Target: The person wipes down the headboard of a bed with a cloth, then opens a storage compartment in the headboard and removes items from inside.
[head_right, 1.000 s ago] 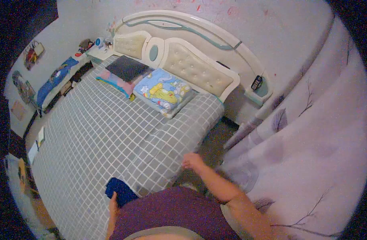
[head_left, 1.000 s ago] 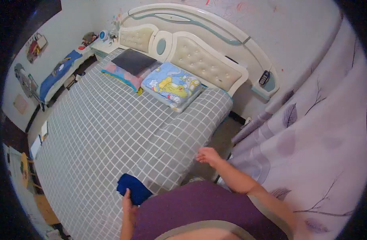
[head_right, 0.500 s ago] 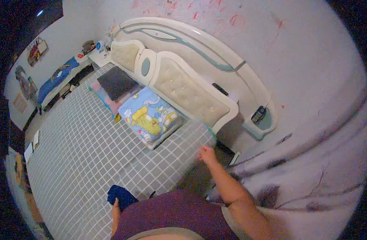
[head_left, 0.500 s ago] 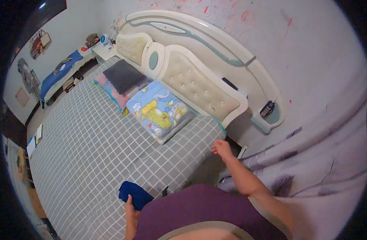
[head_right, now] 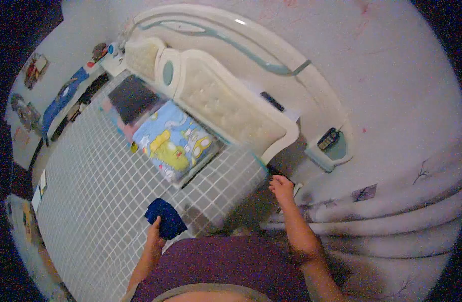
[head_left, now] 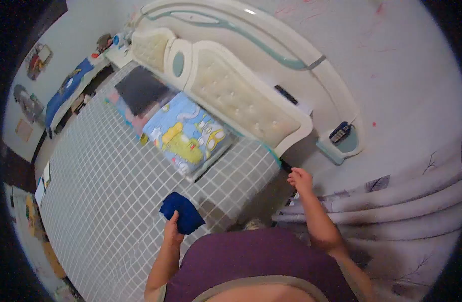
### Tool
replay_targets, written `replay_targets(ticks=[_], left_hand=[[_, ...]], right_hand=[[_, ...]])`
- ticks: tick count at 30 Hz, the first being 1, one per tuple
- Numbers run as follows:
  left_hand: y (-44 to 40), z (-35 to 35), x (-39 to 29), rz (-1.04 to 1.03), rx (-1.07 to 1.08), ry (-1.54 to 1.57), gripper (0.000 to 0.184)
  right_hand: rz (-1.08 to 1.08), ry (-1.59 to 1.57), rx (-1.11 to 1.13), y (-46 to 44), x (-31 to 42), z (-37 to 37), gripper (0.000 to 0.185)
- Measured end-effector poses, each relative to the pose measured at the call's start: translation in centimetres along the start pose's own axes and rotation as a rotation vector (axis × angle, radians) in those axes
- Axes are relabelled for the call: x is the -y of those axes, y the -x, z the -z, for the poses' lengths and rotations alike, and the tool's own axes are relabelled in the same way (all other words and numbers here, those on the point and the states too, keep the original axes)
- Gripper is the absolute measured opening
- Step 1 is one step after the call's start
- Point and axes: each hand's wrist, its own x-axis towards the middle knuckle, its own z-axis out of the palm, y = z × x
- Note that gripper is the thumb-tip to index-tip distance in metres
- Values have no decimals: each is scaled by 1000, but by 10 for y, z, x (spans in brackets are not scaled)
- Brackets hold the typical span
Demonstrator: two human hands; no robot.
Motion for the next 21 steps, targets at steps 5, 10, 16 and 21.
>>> replay_targets(ticks=[5,10,16,21], left_hand=[[-60,-71,12,51,77,-20,45],[-133,-162,45,2,160,38,41],[-171,-307,45,-109,206,-124,41],[-216,-369,31,-162,187,-145,44]], right_hand=[[51,-222,-278,-38,44,72,24],[479,139,-461,-151,91,139,27],[956,728,-513,-214,219,134,45],[856,946,-449,-246,239,135,59]])
